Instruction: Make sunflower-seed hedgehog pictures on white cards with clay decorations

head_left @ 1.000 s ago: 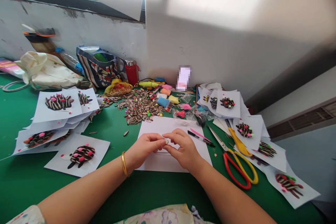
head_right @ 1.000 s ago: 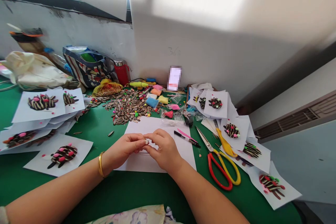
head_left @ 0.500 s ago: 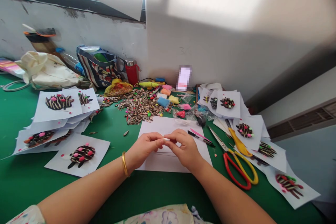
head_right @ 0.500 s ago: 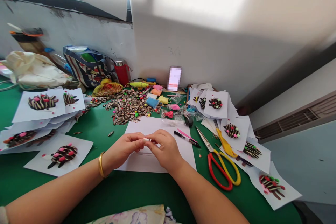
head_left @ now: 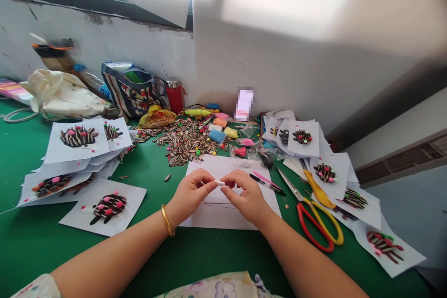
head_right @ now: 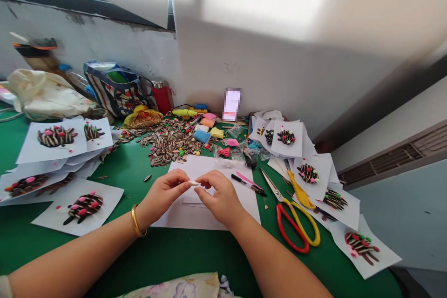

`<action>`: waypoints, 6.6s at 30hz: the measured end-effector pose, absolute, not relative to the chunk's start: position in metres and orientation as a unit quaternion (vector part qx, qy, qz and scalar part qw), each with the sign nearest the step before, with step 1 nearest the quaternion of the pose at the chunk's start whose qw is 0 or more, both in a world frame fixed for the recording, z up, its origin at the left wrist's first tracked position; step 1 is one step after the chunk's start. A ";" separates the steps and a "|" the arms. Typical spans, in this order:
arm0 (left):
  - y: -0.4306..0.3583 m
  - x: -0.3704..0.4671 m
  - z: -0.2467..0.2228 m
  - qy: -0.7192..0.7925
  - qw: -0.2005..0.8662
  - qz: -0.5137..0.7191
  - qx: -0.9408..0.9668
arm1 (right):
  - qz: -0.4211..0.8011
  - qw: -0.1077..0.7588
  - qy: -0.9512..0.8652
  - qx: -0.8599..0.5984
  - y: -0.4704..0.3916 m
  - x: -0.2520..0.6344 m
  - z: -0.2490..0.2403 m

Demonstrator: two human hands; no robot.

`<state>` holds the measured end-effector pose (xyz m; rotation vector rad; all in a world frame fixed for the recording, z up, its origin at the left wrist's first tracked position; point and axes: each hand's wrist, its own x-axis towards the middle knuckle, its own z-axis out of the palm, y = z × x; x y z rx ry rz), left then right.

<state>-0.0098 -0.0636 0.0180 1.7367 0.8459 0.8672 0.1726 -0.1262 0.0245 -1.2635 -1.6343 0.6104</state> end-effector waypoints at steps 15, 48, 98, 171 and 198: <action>-0.066 -0.008 0.022 0.374 0.620 0.307 0.618 | 0.175 0.442 -0.721 -0.503 -0.128 0.172 0.020; -0.066 -0.009 0.025 0.356 0.457 0.338 0.742 | 0.250 0.489 -0.650 -0.525 -0.125 0.172 0.022; -0.067 -0.008 0.016 0.365 0.535 0.321 0.691 | 0.351 0.450 -0.603 -0.558 -0.127 0.169 0.019; -0.048 -0.019 0.000 0.312 0.198 0.159 0.916 | 0.268 0.317 -0.668 -0.618 -0.111 0.178 0.004; -0.055 -0.017 0.006 0.271 0.159 0.122 0.941 | 0.204 0.277 -0.711 -0.614 -0.110 0.195 -0.001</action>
